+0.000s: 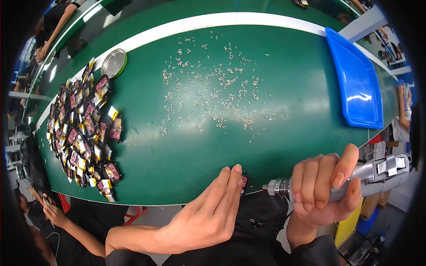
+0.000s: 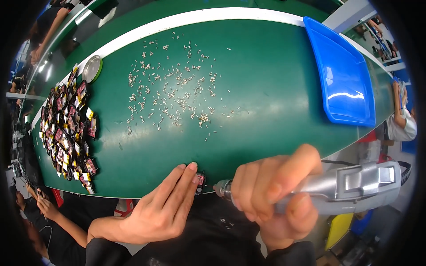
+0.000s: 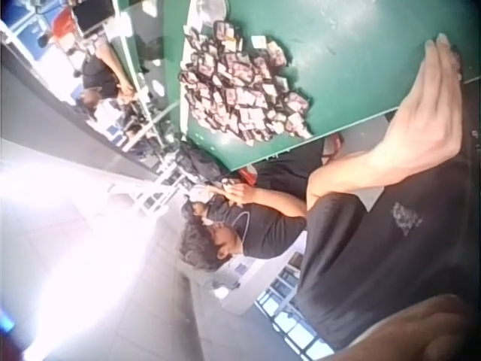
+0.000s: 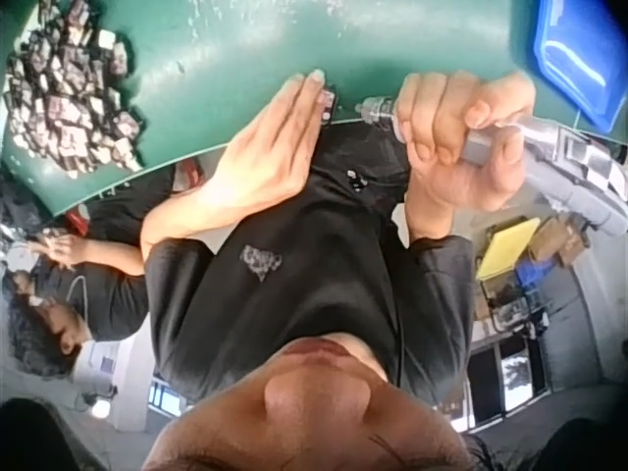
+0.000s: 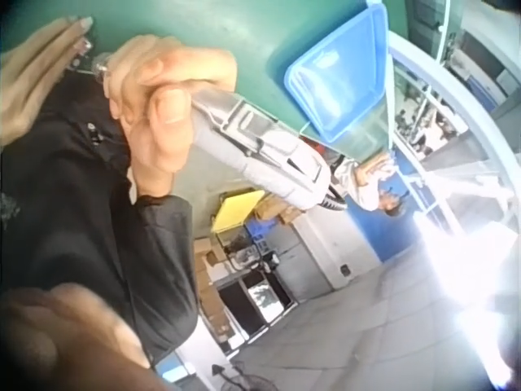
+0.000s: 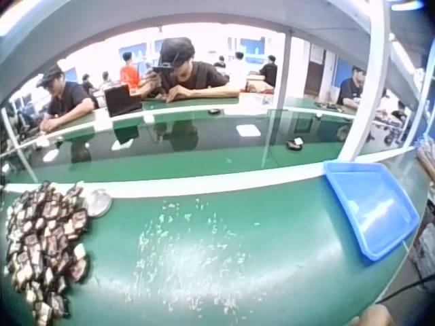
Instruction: Using an electric screwdriver to assemble small electronic components on a factory assembly line.
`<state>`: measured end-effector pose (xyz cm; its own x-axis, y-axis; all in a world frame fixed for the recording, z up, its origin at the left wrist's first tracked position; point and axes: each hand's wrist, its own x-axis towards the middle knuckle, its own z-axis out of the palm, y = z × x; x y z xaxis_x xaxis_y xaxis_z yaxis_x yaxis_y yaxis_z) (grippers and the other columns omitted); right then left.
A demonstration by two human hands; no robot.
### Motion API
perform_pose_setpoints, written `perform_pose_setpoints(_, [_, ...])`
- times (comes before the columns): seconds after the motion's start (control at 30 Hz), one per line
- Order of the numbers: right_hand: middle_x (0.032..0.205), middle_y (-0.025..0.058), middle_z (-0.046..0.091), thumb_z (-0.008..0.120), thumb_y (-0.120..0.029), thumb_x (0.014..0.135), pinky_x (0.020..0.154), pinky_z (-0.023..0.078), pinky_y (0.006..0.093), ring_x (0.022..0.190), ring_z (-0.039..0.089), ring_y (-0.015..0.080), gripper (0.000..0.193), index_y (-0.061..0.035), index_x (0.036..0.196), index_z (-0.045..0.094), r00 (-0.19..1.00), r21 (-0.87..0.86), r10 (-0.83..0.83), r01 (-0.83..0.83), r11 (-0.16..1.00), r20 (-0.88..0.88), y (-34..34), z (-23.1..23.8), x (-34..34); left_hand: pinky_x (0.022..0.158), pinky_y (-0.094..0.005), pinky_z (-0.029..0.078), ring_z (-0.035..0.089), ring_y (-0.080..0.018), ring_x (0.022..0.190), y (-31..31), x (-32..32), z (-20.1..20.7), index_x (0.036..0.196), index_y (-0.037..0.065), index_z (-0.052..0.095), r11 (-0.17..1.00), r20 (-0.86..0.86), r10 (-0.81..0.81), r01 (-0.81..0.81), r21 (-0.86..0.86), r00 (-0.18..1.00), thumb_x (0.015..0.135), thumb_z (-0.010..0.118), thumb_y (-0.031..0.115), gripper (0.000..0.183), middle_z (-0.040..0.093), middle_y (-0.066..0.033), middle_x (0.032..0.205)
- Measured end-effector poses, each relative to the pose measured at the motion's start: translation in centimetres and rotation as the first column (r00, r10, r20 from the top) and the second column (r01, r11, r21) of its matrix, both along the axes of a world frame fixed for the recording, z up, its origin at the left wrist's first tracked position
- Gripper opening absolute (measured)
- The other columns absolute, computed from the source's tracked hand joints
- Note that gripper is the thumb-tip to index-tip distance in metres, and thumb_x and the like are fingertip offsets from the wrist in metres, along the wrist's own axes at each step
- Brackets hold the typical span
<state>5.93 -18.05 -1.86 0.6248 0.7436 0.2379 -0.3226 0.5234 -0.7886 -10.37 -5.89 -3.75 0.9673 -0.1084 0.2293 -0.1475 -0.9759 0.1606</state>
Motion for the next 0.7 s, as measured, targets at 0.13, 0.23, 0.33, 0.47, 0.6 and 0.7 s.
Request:
perform_pose_setpoints(0.13, [0.05, -0.0002, 0.043, 0.047, -0.027, 0.097, 0.046, 0.043, 0.0268, 0.039, 0.043, 0.0114, 0.023, -0.0084, 0.086, 0.04, 0.999, -0.035, 0.015, -0.014, 0.999, 0.033, 0.6, -0.5, 0.0, 0.085, -0.034, 0.054, 0.064, -0.0334, 0.1, -0.1, 0.0, -0.2, 0.092, -0.013, 0.067, 1.0, 0.01, 0.025, -0.025, -0.007, 1.0, 0.072, 0.063, 0.001, 0.025, 0.065, -0.0266, 0.108])
perform_pose_setpoints(0.23, [0.049, -0.0002, 0.042, 0.047, -0.027, 0.097, 0.046, 0.043, 0.0265, 0.039, 0.043, 0.0115, 0.023, -0.0084, 0.086, 0.04, 0.999, -0.056, 0.01, -0.008, 0.998, 0.04, 0.8, -0.9, -0.1, 0.085, -0.0332, 0.054, 0.064, -0.0322, 0.099, 0.0, 0.0, -0.4, 0.091, -0.012, 0.067, 1.0, 0.026, 0.028, -0.028, 0.008, 0.999, 0.072, 0.063, 0.001, 0.024, 0.065, -0.0254, 0.107])
perform_pose_setpoints(0.33, [0.049, -0.0001, 0.042, 0.047, -0.027, 0.097, 0.044, 0.042, 0.0264, 0.039, 0.043, 0.0115, 0.023, -0.0083, 0.086, 0.04, 0.999, -0.074, -0.006, 0.01, 0.997, 0.052, 1.1, -1.0, -0.2, 0.084, -0.0325, 0.054, 0.064, -0.0315, 0.098, 0.1, 0.0, -0.5, 0.091, -0.012, 0.067, 1.0, 0.02, 0.017, -0.018, 0.012, 1.0, 0.072, 0.063, 0.001, 0.023, 0.066, -0.0245, 0.107])
perform_pose_setpoints(0.47, [0.056, 0.004, 0.049, 0.062, -0.023, 0.09, 0.046, 0.038, 0.0307, 0.043, 0.044, 0.016, 0.024, -0.0049, 0.084, 0.047, 0.998, -0.126, -0.003, -0.005, 0.992, -0.058, 1.2, -0.2, -0.7, 0.084, -0.0331, 0.054, 0.064, -0.0318, 0.097, 0.2, 0.0, -0.8, 0.092, -0.012, 0.067, 1.0, 0.044, 0.016, -0.015, -0.017, 0.999, 0.073, 0.063, 0.001, 0.023, 0.065, -0.0245, 0.108])
perform_pose_setpoints(0.6, [0.058, 0.0066, 0.056, 0.071, -0.007, 0.079, 0.052, 0.044, 0.03, 0.051, 0.055, 0.0189, 0.018, -0.0022, 0.083, 0.054, 0.984, -0.155, 0.162, -0.171, 0.973, -0.071, 1.8, 0.0, 0.0, 0.085, -0.0348, 0.054, 0.063, -0.0327, 0.097, 0.9, -0.1, -0.7, 0.095, -0.013, 0.066, 0.997, 0.051, -0.016, 0.02, -0.079, 0.999, 0.071, 0.062, 0.001, 0.028, 0.064, -0.0261, 0.11])
perform_pose_setpoints(0.7, [0.06, 0.0082, 0.059, 0.074, -0.011, 0.077, 0.054, 0.047, 0.0286, 0.054, 0.057, 0.0183, 0.02, -0.0024, 0.075, 0.057, 0.991, -0.308, 0.131, -0.125, 0.943, -0.001, 2.2, 1.2, -0.3, 0.084, -0.0357, 0.054, 0.062, -0.0331, 0.099, 0.9, 0.0, -0.7, 0.096, -0.014, 0.065, 0.996, 0.082, -0.014, 0.021, -0.083, 0.997, 0.067, 0.062, 0.002, 0.034, 0.062, -0.0277, 0.112])
